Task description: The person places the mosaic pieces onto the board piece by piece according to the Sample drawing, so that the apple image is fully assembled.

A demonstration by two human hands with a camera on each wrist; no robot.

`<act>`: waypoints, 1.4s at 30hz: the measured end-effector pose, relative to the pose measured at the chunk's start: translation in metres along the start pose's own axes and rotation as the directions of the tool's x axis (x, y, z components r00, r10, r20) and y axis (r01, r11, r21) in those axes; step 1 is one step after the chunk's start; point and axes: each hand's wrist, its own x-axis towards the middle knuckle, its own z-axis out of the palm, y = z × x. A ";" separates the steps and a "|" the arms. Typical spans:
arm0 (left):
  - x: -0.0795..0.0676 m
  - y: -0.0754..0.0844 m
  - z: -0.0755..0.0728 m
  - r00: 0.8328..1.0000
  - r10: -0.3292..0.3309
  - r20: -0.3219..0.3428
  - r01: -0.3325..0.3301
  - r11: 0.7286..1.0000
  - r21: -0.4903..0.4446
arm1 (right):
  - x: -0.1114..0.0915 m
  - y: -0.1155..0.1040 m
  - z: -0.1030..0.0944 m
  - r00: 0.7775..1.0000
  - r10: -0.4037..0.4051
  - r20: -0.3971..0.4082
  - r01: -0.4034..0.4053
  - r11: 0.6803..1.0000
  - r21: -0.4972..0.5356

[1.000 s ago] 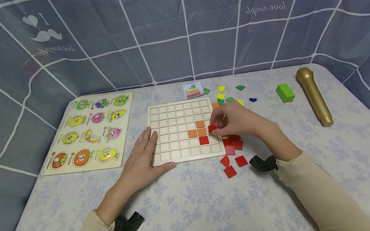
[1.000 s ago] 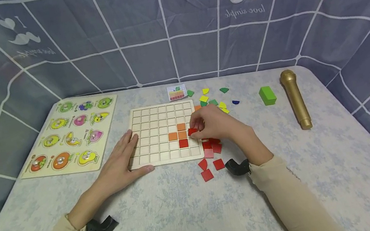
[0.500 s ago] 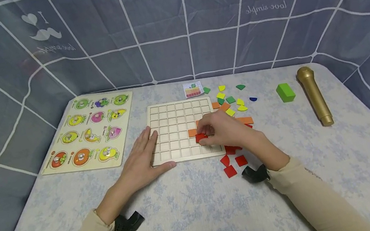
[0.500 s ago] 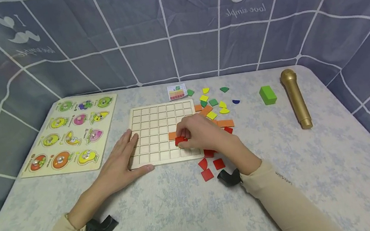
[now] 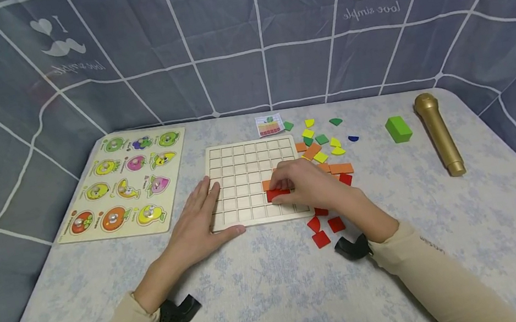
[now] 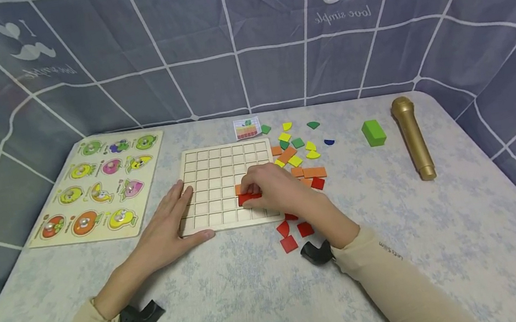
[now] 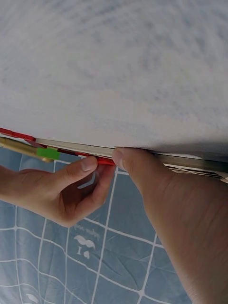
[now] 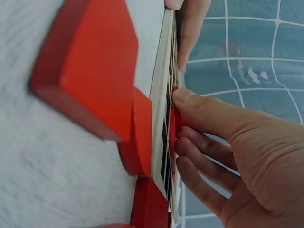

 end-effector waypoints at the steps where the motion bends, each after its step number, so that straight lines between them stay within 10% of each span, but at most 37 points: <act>1: 0.000 0.000 0.000 1.000 -0.001 0.001 0.001 1.000 0.000 | 0.000 0.000 0.001 1.000 -0.004 0.000 0.004 1.000 0.000; 25: -0.001 -0.001 0.000 1.000 0.008 -0.005 -0.008 1.000 0.001 | 0.001 0.007 -0.005 0.998 -0.011 -0.057 0.013 0.999 0.044; 42: 0.000 -0.001 0.000 1.000 0.008 -0.011 -0.008 1.000 0.001 | -0.014 0.055 -0.046 0.944 0.303 -0.129 -0.307 0.952 -0.013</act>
